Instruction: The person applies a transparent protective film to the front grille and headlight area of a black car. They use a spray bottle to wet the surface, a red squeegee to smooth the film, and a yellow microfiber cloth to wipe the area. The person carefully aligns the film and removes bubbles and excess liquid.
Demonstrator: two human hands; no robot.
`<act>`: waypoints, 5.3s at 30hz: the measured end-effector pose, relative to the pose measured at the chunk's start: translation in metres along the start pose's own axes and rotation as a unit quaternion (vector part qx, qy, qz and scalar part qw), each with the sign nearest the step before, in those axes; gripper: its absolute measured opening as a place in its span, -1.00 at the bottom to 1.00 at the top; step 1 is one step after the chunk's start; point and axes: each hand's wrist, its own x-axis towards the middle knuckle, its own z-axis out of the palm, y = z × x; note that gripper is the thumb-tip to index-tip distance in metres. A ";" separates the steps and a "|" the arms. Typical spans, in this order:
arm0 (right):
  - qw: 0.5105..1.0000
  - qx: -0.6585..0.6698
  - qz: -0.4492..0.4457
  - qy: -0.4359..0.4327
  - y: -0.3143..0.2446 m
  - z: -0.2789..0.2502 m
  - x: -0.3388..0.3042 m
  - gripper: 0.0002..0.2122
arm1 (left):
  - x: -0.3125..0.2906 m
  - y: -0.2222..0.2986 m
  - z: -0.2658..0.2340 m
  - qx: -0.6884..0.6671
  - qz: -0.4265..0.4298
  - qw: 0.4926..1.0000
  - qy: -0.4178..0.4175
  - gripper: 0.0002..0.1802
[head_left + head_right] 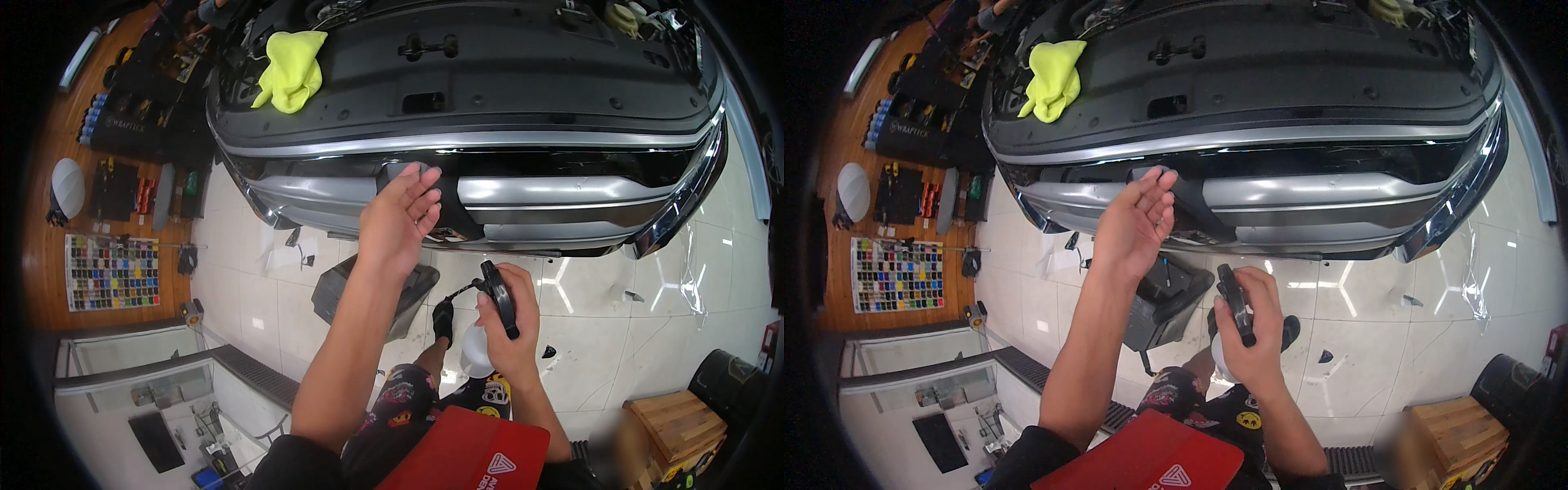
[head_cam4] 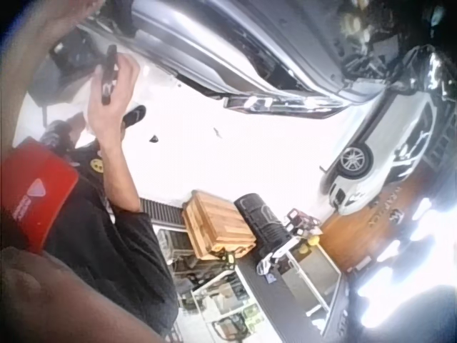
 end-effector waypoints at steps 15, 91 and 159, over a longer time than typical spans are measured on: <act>1.000 0.009 0.007 0.016 -0.006 -0.018 0.002 -0.69 | 0.013 0.009 -0.030 -0.113 -0.006 0.993 0.032 -0.66; 0.999 0.000 0.005 -0.033 -0.015 -0.017 0.017 -0.68 | 0.030 -0.012 0.015 0.106 0.094 0.983 0.113 -0.80; 0.809 -0.550 -0.180 -0.103 -0.016 0.095 0.129 -0.61 | 0.048 0.015 -0.026 0.113 -0.013 0.992 -0.057 -0.84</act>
